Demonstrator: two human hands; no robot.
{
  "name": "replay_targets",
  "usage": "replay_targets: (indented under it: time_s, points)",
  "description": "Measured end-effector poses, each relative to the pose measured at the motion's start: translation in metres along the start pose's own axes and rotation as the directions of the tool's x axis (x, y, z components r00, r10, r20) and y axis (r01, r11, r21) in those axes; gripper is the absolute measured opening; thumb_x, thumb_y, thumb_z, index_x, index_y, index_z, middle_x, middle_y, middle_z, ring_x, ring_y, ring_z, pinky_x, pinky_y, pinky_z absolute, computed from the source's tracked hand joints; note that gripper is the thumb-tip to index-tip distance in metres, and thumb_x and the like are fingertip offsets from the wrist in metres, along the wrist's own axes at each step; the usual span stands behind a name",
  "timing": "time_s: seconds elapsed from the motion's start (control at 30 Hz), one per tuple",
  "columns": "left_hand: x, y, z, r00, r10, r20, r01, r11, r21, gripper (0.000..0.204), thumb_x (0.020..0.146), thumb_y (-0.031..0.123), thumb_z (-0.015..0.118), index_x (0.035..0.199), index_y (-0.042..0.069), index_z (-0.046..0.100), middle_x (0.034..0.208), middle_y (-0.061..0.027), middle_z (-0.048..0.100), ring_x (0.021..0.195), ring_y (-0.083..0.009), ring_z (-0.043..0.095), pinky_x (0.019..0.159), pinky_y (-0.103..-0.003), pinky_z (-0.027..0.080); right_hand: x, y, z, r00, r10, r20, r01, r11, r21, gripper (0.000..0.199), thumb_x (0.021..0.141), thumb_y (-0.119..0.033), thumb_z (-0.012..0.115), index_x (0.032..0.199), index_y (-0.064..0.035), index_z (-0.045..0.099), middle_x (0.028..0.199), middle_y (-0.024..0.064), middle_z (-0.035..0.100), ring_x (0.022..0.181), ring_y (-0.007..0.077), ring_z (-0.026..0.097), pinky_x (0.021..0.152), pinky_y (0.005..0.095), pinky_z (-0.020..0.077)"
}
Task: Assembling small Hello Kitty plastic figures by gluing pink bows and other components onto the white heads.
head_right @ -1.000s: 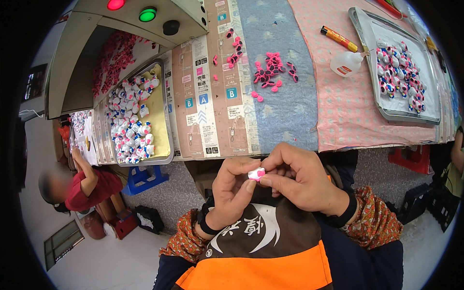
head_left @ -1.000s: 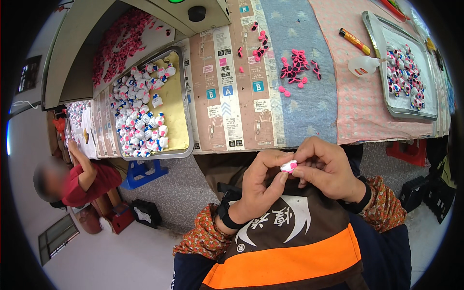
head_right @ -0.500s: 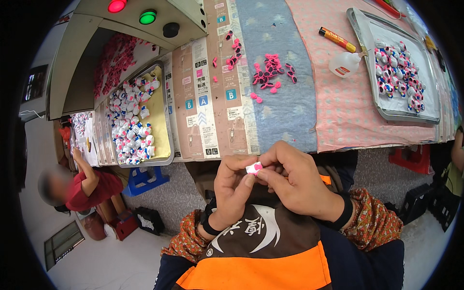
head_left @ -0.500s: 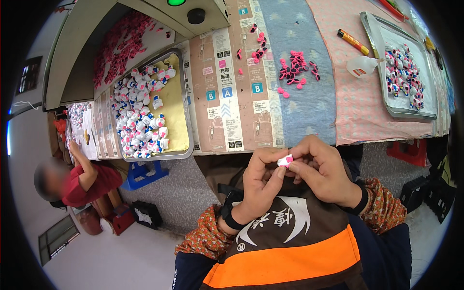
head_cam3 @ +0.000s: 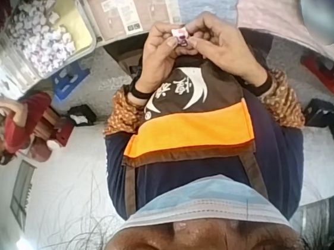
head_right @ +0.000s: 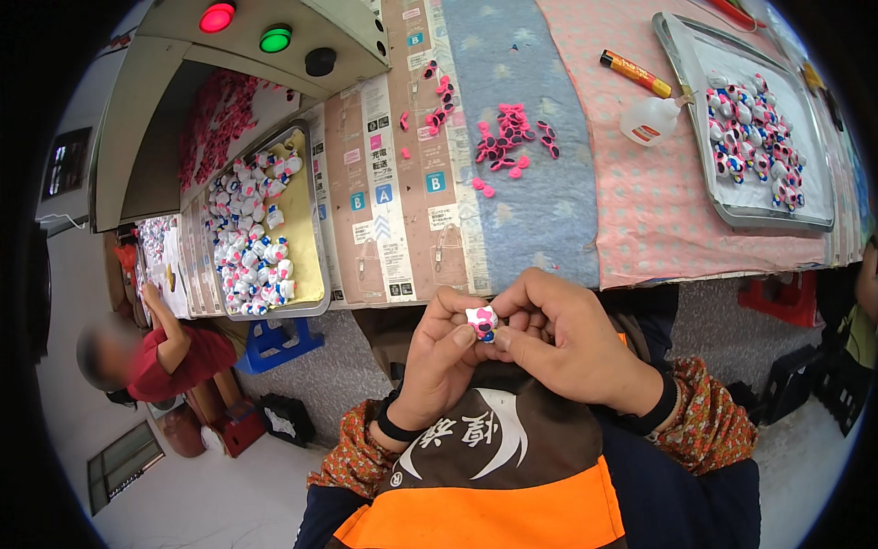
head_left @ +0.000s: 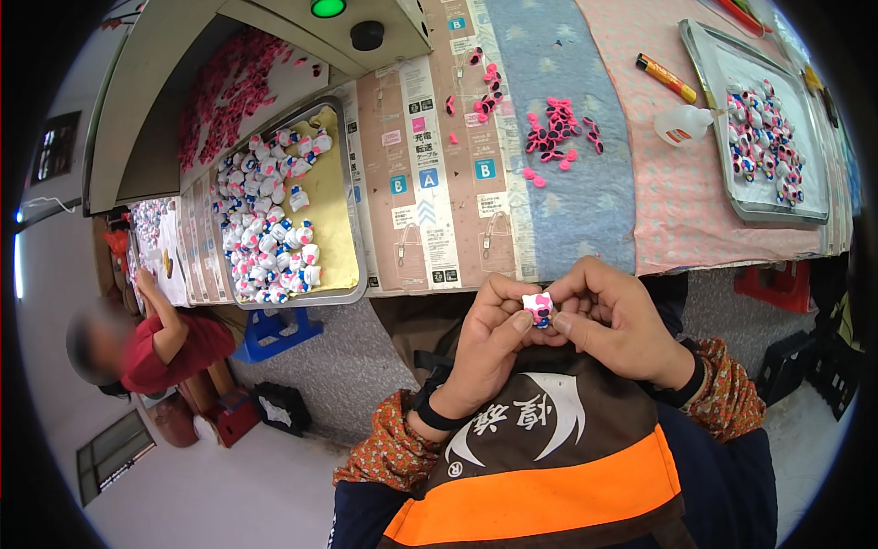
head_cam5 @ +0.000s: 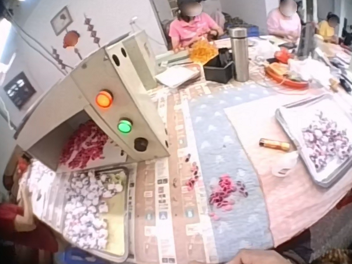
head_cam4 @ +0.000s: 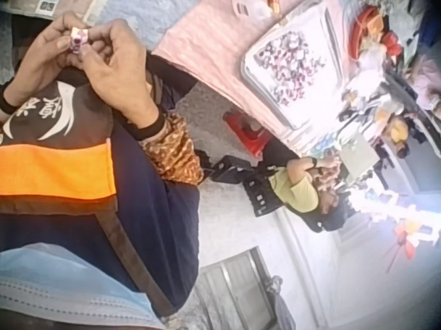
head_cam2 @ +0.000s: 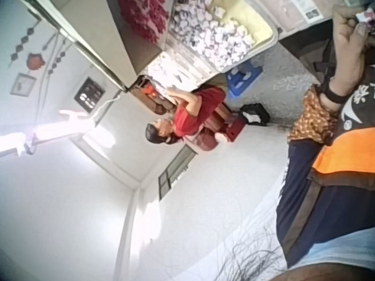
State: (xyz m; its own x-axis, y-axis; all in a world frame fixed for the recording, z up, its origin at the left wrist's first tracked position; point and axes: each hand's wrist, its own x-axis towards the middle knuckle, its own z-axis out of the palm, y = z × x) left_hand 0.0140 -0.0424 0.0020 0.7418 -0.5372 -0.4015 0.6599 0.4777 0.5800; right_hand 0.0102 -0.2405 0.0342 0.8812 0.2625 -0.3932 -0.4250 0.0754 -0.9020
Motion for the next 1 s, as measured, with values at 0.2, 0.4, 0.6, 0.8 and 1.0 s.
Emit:
replay_targets:
  time_s: [0.2, 0.4, 0.6, 0.8, 1.0]
  points:
    - [0.000, -0.002, 0.000, 0.996, 0.079, 0.049, -0.085, 0.987, 0.136, 0.021, 0.099, 0.003, 0.053, 0.119, 0.000, 0.046, 0.115, -0.0118, 0.059, 0.105, -0.0162, 0.062, 0.091, -0.034, 0.056, 0.001, -0.004, 0.005, 0.998, -0.001, -0.055, 0.002, 1.000, 0.028, 0.011, 0.088, -0.003, 0.067, 0.094, -0.0006, 0.058, 0.073, -0.0027, 0.057, 0.061, -0.0002, 0.048, 0.052, 0.0184, 0.0383]
    - [-0.003, -0.004, 0.002, 0.966, 0.236, 0.100, -0.256, 0.918, 0.302, 0.025, 0.095, -0.006, 0.054, 0.118, 0.001, 0.047, 0.117, -0.0115, 0.053, 0.108, -0.0150, 0.058, 0.095, -0.030, 0.052, -0.002, -0.001, 0.004, 0.998, -0.040, -0.039, 0.038, 0.998, -0.057, 0.013, 0.085, -0.003, 0.068, 0.091, -0.0009, 0.057, 0.070, -0.0028, 0.056, 0.059, -0.0005, 0.048, 0.050, 0.0186, 0.0375]
    - [-0.005, -0.005, 0.006, 0.973, 0.228, 0.025, -0.224, 0.922, 0.315, 0.024, 0.093, 0.003, 0.058, 0.115, 0.002, 0.049, 0.116, -0.0123, 0.058, 0.106, -0.0155, 0.057, 0.098, -0.033, 0.045, -0.002, 0.002, 0.006, 0.995, -0.083, -0.059, 0.081, 0.996, -0.046, 0.013, 0.083, -0.001, 0.069, 0.089, -0.0010, 0.058, 0.069, -0.0030, 0.056, 0.058, -0.0005, 0.048, 0.050, 0.0189, 0.0388]
    - [-0.003, -0.008, -0.001, 0.962, 0.249, 0.110, -0.271, 0.914, 0.301, 0.025, 0.094, -0.007, 0.054, 0.118, 0.001, 0.047, 0.118, -0.0115, 0.053, 0.108, -0.0151, 0.058, 0.095, -0.030, 0.052, -0.001, 0.005, 0.006, 0.993, -0.087, -0.083, 0.084, 0.996, -0.044, 0.012, 0.082, -0.001, 0.069, 0.086, -0.0009, 0.058, 0.068, -0.0028, 0.058, 0.059, -0.0010, 0.049, 0.050, 0.0184, 0.0390]
    - [-0.004, -0.008, 0.000, 0.964, 0.245, 0.108, -0.266, 0.917, 0.299, 0.026, 0.094, -0.007, 0.054, 0.118, 0.001, 0.047, 0.119, -0.0118, 0.053, 0.108, -0.0156, 0.058, 0.095, -0.031, 0.052, -0.001, 0.005, 0.006, 0.993, -0.087, -0.081, 0.083, 0.996, -0.045, 0.012, 0.081, -0.001, 0.070, 0.084, -0.0011, 0.058, 0.068, -0.0029, 0.058, 0.059, -0.0014, 0.049, 0.050, 0.0180, 0.0382]
